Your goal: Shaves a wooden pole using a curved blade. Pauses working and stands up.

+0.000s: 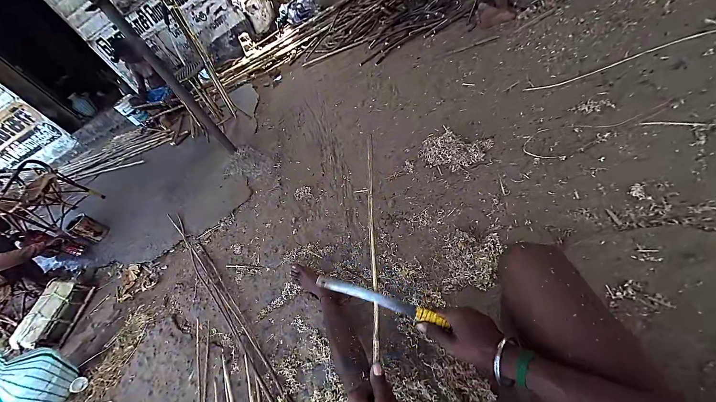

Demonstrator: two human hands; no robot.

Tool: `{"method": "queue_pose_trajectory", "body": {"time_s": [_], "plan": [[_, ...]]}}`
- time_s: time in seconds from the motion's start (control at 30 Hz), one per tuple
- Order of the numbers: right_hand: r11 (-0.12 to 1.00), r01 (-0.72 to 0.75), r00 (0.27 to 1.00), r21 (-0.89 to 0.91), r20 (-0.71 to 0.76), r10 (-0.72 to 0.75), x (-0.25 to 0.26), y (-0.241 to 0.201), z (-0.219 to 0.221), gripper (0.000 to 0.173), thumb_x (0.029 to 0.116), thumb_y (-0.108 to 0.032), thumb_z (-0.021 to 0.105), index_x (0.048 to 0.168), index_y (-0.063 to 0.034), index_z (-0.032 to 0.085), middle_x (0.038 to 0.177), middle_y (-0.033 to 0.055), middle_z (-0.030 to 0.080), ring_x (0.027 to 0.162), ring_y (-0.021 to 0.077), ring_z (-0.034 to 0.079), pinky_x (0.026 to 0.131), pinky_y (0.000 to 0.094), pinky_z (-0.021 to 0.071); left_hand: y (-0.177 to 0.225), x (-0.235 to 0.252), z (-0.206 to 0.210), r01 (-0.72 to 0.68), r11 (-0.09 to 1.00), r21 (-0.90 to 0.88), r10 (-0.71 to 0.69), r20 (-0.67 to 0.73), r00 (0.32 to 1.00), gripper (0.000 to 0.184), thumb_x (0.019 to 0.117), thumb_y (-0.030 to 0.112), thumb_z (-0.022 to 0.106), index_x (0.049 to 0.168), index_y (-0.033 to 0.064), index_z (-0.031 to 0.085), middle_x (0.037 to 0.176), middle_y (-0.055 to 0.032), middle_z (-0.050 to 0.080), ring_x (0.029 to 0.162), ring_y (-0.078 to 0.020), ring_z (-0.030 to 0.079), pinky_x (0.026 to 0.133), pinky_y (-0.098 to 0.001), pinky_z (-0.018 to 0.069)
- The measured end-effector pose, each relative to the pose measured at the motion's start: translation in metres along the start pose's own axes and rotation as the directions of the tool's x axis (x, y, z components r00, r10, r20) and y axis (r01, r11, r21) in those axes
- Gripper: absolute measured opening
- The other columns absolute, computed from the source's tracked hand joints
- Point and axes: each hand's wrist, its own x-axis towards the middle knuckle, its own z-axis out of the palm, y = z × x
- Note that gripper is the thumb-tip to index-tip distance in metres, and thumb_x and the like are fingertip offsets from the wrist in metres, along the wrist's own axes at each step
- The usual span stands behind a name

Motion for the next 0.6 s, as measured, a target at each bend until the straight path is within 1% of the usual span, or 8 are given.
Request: {"method": "queue_pose_trajectory", "body": {"time_s": [0.03, 0.1, 0.13, 0.23, 0.33, 0.43, 0.53, 0.6], "plan": [[1.000, -0.005, 1.000, 0.021, -0.006, 0.005, 0.001, 0.000, 0.000, 0.057, 0.1041, -0.055, 0.048, 0.119, -0.0031, 0.068, 0.103, 0.0218, 0.070, 0.101, 0.0393, 0.068, 0.089, 0.0601, 0.0519, -0.001, 0.000, 0.000, 0.006, 1.000, 0.025, -0.006, -0.003, 1.000, 0.058, 0.1057, 0.041, 0.048, 0.056, 0.0104, 0.050, 0.048, 0.0034, 0.039, 0.042, -0.0097, 0.040, 0.045, -0.0320, 0.0385], [0.986, 0.085, 0.989, -0.146, 0.130, -0.067, -0.008, -0.006, 0.004, 0.059, 0.1038, -0.057, 0.046, 0.117, -0.0039, 0.067, 0.101, 0.0239, 0.071, 0.100, 0.0430, 0.069, 0.085, 0.0638, 0.0518, -0.003, -0.005, 0.000, 0.012, 0.997, 0.079, -0.011, -0.018, 1.000, 0.058, 0.1050, 0.041, 0.050, 0.057, 0.0093, 0.052, 0.048, 0.0025, 0.041, 0.043, -0.0110, 0.042, 0.046, -0.0342, 0.0401], [0.981, 0.095, 0.987, -0.170, 0.143, -0.071, -0.008, -0.007, 0.003, 0.059, 0.1035, -0.058, 0.046, 0.116, -0.0040, 0.066, 0.100, 0.0241, 0.071, 0.100, 0.0435, 0.069, 0.084, 0.0645, 0.0515, -0.001, -0.004, 0.000, 0.017, 0.994, 0.103, -0.015, -0.020, 1.000, 0.057, 0.1049, 0.042, 0.051, 0.059, 0.0082, 0.054, 0.049, 0.0016, 0.042, 0.044, -0.0123, 0.043, 0.048, -0.0358, 0.0414], [0.999, -0.034, 0.999, -0.018, 0.018, 0.035, 0.003, -0.002, -0.002, 0.058, 0.1037, -0.056, 0.048, 0.117, -0.0029, 0.068, 0.103, 0.0221, 0.070, 0.101, 0.0396, 0.069, 0.088, 0.0607, 0.0522, 0.003, -0.001, 0.002, 0.052, 0.987, 0.149, -0.047, -0.032, 0.998, 0.058, 0.1050, 0.046, 0.049, 0.062, 0.0078, 0.056, 0.052, -0.0001, 0.045, 0.047, -0.0150, 0.047, 0.051, -0.0390, 0.0445], [0.977, 0.086, 0.984, -0.196, 0.170, -0.052, -0.006, -0.007, 0.002, 0.059, 0.1037, -0.058, 0.046, 0.118, -0.0046, 0.066, 0.102, 0.0242, 0.071, 0.102, 0.0437, 0.069, 0.085, 0.0650, 0.0515, 0.007, -0.005, -0.001, 0.077, 0.979, 0.190, -0.073, -0.029, 0.997, 0.057, 0.1048, 0.047, 0.049, 0.067, 0.0064, 0.060, 0.056, -0.0023, 0.049, 0.053, -0.0180, 0.052, 0.057, -0.0425, 0.0474], [0.998, -0.034, 0.998, -0.044, 0.048, 0.036, 0.003, -0.005, -0.005, 0.058, 0.1047, -0.056, 0.047, 0.120, -0.0030, 0.067, 0.105, 0.0229, 0.070, 0.104, 0.0405, 0.068, 0.090, 0.0609, 0.0514, 0.011, -0.002, -0.001, 0.078, 0.980, 0.185, -0.074, -0.027, 0.997, 0.057, 0.1056, 0.046, 0.048, 0.066, 0.0055, 0.058, 0.055, -0.0019, 0.047, 0.052, -0.0171, 0.050, 0.056, -0.0410, 0.0464], [0.973, 0.110, 0.986, -0.201, 0.146, -0.081, -0.005, -0.007, 0.002, 0.058, 0.1042, -0.057, 0.045, 0.118, -0.0046, 0.066, 0.100, 0.0242, 0.071, 0.100, 0.0438, 0.070, 0.084, 0.0642, 0.0521, 0.005, -0.003, -0.002, 0.072, 0.980, 0.183, -0.066, -0.038, 0.997, 0.056, 0.1049, 0.045, 0.050, 0.064, 0.0071, 0.058, 0.054, -0.0008, 0.046, 0.051, -0.0162, 0.049, 0.055, -0.0405, 0.0454], [0.994, 0.010, 0.999, -0.110, 0.046, -0.005, -0.001, -0.004, -0.003, 0.057, 0.1039, -0.056, 0.047, 0.115, -0.0036, 0.067, 0.102, 0.0224, 0.071, 0.101, 0.0411, 0.069, 0.086, 0.0619, 0.0523, 0.007, 0.000, -0.001, 0.072, 0.984, 0.160, -0.068, -0.029, 0.997, 0.055, 0.1054, 0.043, 0.049, 0.064, 0.0077, 0.057, 0.054, 0.0000, 0.045, 0.050, -0.0151, 0.048, 0.053, -0.0390, 0.0445]]}}
